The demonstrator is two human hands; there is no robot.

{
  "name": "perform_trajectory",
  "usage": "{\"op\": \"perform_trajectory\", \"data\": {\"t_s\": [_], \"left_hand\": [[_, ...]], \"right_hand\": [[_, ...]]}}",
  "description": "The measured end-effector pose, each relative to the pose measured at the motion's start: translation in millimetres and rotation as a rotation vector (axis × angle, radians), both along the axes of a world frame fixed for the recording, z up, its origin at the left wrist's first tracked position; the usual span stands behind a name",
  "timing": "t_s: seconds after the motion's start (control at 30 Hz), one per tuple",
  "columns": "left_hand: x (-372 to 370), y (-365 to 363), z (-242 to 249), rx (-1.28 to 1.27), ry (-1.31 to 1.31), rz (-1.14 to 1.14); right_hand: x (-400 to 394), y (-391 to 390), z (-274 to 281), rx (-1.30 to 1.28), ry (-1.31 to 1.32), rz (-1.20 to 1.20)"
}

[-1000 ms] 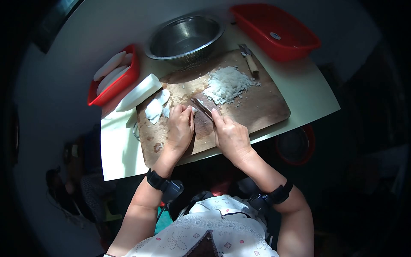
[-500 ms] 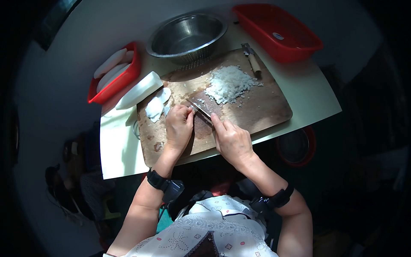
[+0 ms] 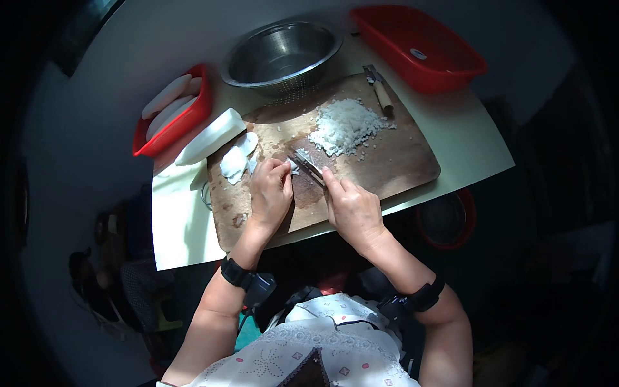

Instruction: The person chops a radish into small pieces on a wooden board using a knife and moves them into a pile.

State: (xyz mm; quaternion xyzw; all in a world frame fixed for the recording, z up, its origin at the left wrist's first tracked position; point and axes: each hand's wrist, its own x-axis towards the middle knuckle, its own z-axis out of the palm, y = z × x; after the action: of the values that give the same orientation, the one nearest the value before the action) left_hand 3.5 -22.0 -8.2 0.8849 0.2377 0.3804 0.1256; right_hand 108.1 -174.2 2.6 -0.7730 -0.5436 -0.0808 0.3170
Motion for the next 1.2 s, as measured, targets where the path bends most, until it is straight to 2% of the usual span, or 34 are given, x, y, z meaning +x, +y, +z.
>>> {"op": "perform_trajectory", "data": {"t_s": [0.13, 0.23, 0.53, 1.2], "left_hand": [[1, 2, -1, -0.176, -0.027, 0.011], [1, 3, -3, -0.214, -0.057, 0.016], [-2, -1, 7, -0.044, 0.004, -0.015], [0, 1, 0, -0.083, -0.015, 0.008]], "right_hand": [[0, -3, -2, 0.059, -0.021, 0.040], [-1, -3, -2, 0.067, -0.022, 0.035], [0, 0, -6, 0.107, 0.071, -0.024], [-3, -4, -1, 0.050, -0.010, 0.035]]}}
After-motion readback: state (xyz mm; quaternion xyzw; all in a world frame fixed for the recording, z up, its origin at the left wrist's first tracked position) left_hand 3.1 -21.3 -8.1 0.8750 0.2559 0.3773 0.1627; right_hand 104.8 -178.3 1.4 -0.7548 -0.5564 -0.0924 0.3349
